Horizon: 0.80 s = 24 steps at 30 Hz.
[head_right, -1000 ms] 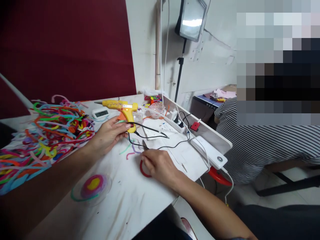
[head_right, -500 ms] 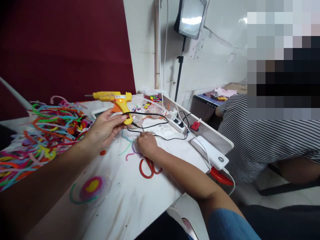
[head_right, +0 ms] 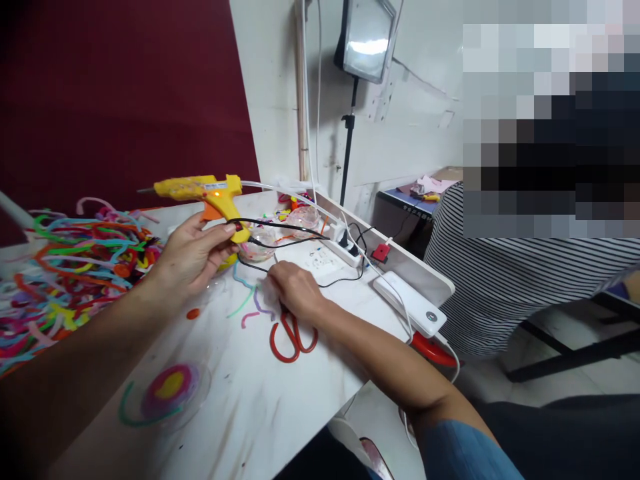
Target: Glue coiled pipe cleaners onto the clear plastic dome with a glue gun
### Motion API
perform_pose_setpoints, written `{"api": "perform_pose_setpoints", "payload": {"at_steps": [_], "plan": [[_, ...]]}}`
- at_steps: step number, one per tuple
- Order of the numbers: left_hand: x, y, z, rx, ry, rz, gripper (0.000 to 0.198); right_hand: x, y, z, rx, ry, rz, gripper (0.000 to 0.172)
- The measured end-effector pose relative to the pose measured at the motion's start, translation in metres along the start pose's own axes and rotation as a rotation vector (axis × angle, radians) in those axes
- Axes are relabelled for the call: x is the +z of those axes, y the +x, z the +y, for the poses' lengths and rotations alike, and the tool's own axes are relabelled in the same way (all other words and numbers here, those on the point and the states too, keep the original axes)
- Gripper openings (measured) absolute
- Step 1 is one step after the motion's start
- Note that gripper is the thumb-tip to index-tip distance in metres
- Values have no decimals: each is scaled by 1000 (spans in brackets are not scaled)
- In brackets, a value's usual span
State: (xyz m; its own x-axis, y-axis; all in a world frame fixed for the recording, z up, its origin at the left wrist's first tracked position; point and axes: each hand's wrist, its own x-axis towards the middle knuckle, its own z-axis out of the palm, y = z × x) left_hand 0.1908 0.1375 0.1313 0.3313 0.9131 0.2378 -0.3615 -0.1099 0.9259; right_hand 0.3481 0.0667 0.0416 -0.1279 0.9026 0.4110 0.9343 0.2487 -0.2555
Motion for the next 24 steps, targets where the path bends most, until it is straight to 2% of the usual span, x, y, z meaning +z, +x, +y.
{"api": "perform_pose_setpoints", "payload": {"at_steps": [4, 7, 9, 11, 13, 16, 19, 21, 24], "plan": [[1, 0, -1, -19, 19, 16, 29, -15, 5, 45, 222, -4, 94, 28], [2, -1, -4, -36, 12, 19, 29, -19, 9, 75, 338, -26, 69, 27], [2, -1, -6, -38, 7, 18, 29, -20, 5, 81, 383, -44, 56, 27], [1, -1, -8, -32, 14, 13, 28, -20, -5, 75, 395, -59, 54, 23], [2, 0, -9, -29, 21, 11, 28, -19, -19, 57, 355, -52, 37, 22], [3, 0, -10, -30, 29, 11, 30, -17, -42, 23, 191, 12, -59, 12], [5, -1, -11, -31, 36, 2, 32, -13, -60, -2, 67, 31, -134, 25], [6, -4, -11, -29, 31, -5, 32, -10, -67, -7, 29, 12, -162, 25], [6, -6, -8, -25, 32, -9, 32, -10, -72, -1, 44, -42, -156, 16]]}}
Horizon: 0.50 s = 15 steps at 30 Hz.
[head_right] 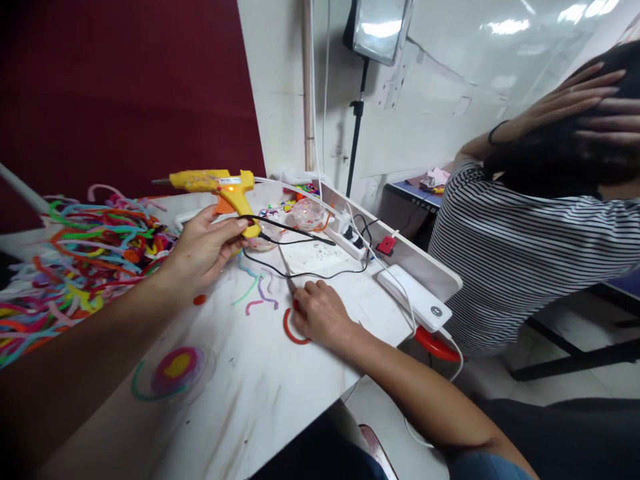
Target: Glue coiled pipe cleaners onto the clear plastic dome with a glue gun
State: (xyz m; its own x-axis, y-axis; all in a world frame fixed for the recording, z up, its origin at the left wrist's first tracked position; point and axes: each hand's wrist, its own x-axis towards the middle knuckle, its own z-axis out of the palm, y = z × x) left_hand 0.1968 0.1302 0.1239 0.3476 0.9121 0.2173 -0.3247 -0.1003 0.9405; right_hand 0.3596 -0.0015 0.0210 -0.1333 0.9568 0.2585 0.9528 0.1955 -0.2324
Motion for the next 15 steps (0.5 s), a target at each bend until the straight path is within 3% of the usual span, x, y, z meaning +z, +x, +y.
{"api": "perform_pose_setpoints", "payload": {"at_steps": [3, 5, 6, 8, 10, 15], "plan": [[-1, -1, 3, -12, 16, 18, 31, -5, -3, 1, 28, -46, 29, 22], [-3, 0, 4, -15, 17, 25, 31, -8, -8, -9, -64, -26, 18, 24], [-3, 1, 4, -15, 19, 24, 32, -7, -11, -17, -152, 5, -1, 25], [-5, 2, 4, -13, 28, 23, 33, -1, -17, -34, -487, 149, -53, 36], [-8, 2, 4, -11, 40, 25, 34, 10, -21, -48, -686, 212, -99, 41], [-12, 0, 8, -9, 67, 34, 33, 44, 8, -53, -729, 181, -133, 48]]}}
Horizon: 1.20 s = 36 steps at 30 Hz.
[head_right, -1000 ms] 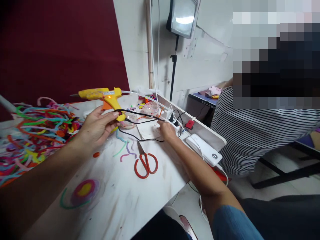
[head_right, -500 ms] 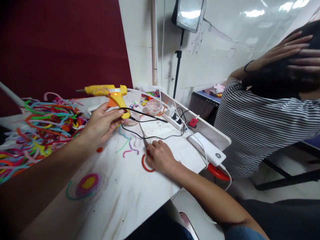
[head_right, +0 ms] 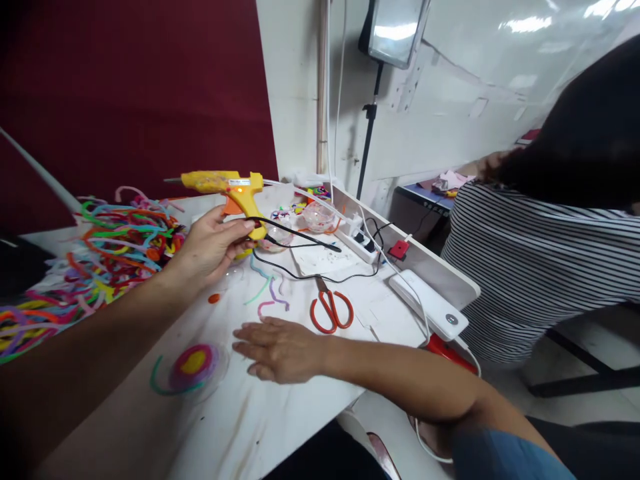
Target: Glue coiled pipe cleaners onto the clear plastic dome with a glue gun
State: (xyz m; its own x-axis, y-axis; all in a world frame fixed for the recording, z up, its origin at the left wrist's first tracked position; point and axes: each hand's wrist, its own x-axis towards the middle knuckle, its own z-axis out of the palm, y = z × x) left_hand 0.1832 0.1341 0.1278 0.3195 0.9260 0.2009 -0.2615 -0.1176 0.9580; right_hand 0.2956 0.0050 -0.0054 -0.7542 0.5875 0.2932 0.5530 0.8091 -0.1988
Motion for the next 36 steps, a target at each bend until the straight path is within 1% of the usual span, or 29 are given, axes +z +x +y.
{"api": "perform_pose_setpoints", "payload": {"at_steps": [2, 5, 7, 8, 9, 11, 12, 15, 16, 17, 18, 19, 20, 21, 23, 25, 26, 27, 28, 30, 31, 33, 36], "plan": [[-1, -2, 3, -4, 6, 8, 33, 3, 15, 23, 66, -17, -3, 52], [-1, -4, 6, 4, 6, 2, 35, 0, 39, 58, 236, -39, -20, 49], [-1, -6, 8, 17, -1, -7, 34, -6, 52, 75, 309, -53, 13, 47], [-1, -7, 8, 18, -6, -10, 33, -10, 56, 79, 344, -61, 36, 43], [-2, -8, 8, 15, -11, -13, 32, -15, 58, 80, 365, -66, 57, 37], [-4, -9, 7, -3, -20, -15, 34, -27, 56, 72, 382, -73, 105, 21], [-6, -10, 5, -15, -22, -14, 35, -34, 52, 63, 384, -76, 135, 18], [-10, -12, -4, -37, -11, -8, 38, -54, 33, 30, 383, -86, 243, 20], [-11, -13, -8, -46, -4, -17, 38, -61, 26, 21, 396, -98, 299, 21], [-11, -14, -11, -64, 2, -20, 39, -68, 20, 13, 424, -118, 393, 22], [-11, -16, -14, -77, 9, -17, 40, -75, 15, 8, 457, -143, 579, 21], [-11, -18, -17, -88, 14, -19, 41, -82, 10, 5, 473, -178, 735, 19], [-10, -21, -20, -98, 15, -24, 42, -90, 6, 6, 483, -200, 854, 18], [-9, -23, -22, -107, 14, -33, 44, -98, 3, 8, 493, -199, 935, 17], [-8, -27, -26, -125, 5, -63, 46, -113, -1, 18, 508, -153, 1003, 17], [-9, -29, -30, -133, -3, -95, 49, -124, -2, 31, 569, -51, 995, 16], [-9, -30, -32, -130, -4, -113, 51, -127, -2, 37, 622, 63, 958, 16], [-10, -30, -34, -127, -5, -133, 52, -128, -1, 43, 669, 227, 894, 14], [-11, -30, -36, -125, -3, -152, 53, -128, 1, 48, 694, 419, 799, 14], [-11, -31, -38, -132, 11, -182, 56, -123, 8, 55, 673, 628, 647, 20], [-10, -32, -39, -137, 20, -194, 58, -119, 12, 57, 653, 691, 602, 24], [-7, -34, -39, -147, 35, -218, 61, -111, 21, 59, 622, 780, 560, 31], [-3, -37, -39, -137, 56, -253, 60, -102, 31, 61, 620, 862, 558, 40]]}}
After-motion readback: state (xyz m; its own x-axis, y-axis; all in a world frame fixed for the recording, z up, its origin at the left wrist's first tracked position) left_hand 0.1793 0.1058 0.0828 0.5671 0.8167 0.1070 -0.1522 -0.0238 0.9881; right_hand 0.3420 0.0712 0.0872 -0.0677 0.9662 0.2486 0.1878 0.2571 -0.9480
